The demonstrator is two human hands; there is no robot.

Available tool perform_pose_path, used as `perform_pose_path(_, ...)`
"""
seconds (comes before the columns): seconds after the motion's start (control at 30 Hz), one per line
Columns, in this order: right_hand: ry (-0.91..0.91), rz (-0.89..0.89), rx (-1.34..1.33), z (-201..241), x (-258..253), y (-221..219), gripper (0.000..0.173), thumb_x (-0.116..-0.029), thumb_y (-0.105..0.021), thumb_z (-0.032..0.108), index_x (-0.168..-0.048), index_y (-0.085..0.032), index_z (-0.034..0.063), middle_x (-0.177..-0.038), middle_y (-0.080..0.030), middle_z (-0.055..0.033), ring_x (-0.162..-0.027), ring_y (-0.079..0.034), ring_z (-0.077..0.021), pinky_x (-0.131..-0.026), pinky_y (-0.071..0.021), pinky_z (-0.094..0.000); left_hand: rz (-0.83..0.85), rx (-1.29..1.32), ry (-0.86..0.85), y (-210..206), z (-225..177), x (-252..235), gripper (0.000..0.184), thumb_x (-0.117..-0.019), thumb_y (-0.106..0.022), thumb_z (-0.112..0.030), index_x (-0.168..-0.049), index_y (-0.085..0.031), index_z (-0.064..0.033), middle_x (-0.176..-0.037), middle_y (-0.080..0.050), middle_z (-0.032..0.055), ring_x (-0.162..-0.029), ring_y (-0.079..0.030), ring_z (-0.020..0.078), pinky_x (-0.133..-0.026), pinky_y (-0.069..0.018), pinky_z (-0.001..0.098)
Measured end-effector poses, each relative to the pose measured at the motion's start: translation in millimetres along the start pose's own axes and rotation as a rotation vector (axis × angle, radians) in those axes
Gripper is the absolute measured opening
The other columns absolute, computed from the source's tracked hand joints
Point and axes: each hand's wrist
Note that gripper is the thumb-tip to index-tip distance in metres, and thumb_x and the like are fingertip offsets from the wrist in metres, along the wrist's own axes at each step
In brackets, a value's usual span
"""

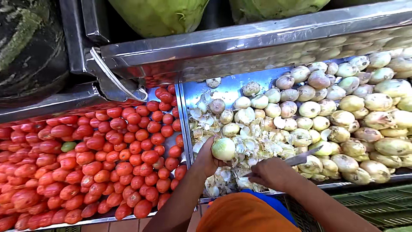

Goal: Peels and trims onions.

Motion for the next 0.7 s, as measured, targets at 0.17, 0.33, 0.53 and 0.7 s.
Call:
perform_pose_path(0.17,-0.12,-0.266,-0.147,10,8,25,0.06,-0.0955,-0.052,0.072,-0.092,-0.069,0.0144,-0.078,-0.066,-0.0043,-0.076,-0.068,-0.0249,-0.068,-0.0547,-0.0516,-0.053,-0.142,-0.084,1,4,4,0.044,-0.1082,-0.046,-0.041,-0.133,-0.059,-0.0064,-0.118,-0.066,0.0195,-0.099,-0.069,0.0326,-0.083,-0.0591,0.0495)
perform_pose_path(0.33,-0.22,-0.314,-0.071,17,0,39,0.073,-0.0867,-0.047,0.086,-0.086,-0.067,0.015,-0.074,-0.064,-0.0037,-0.075,-0.068,-0.0241,-0.065,-0.0541,-0.0494,-0.068,-0.293,-0.21,-5,10,5,0.03,-0.1024,-0.061,-0.028,-0.124,-0.067,-0.007,-0.106,-0.07,0.0134,-0.094,-0.067,0.0228,-0.083,-0.0561,0.0406)
perform_pose_path(0.53,-0.229,-0.224,-0.004,26,-6,42,0.079,-0.0835,-0.043,0.09,-0.084,-0.069,0.0154,-0.075,-0.066,-0.005,-0.078,-0.07,-0.0254,-0.067,-0.0544,-0.0503,-0.239,-0.302,-0.269,-14,23,6,0.038,-0.0906,-0.078,-0.022,-0.118,-0.057,-0.0043,-0.104,-0.067,0.0155,-0.091,-0.066,0.0261,-0.081,-0.0563,0.0442)
perform_pose_path(0.7,-0.082,-0.489,0.098,30,-19,13,0.075,-0.0971,-0.033,0.078,-0.07,-0.059,0.0128,-0.06,-0.057,-0.0056,-0.06,-0.065,-0.0254,-0.052,-0.05,-0.0463,-0.332,-0.179,-0.305,-24,40,-1,0.048,-0.0865,-0.081,-0.019,-0.123,-0.053,-0.0036,-0.106,-0.066,0.0169,-0.09,-0.067,0.0274,-0.077,-0.0572,0.046)
Point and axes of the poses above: each hand's wrist, its own x-axis away from the middle knuckle, its own y-axis out of the back of the hand, z = x × y
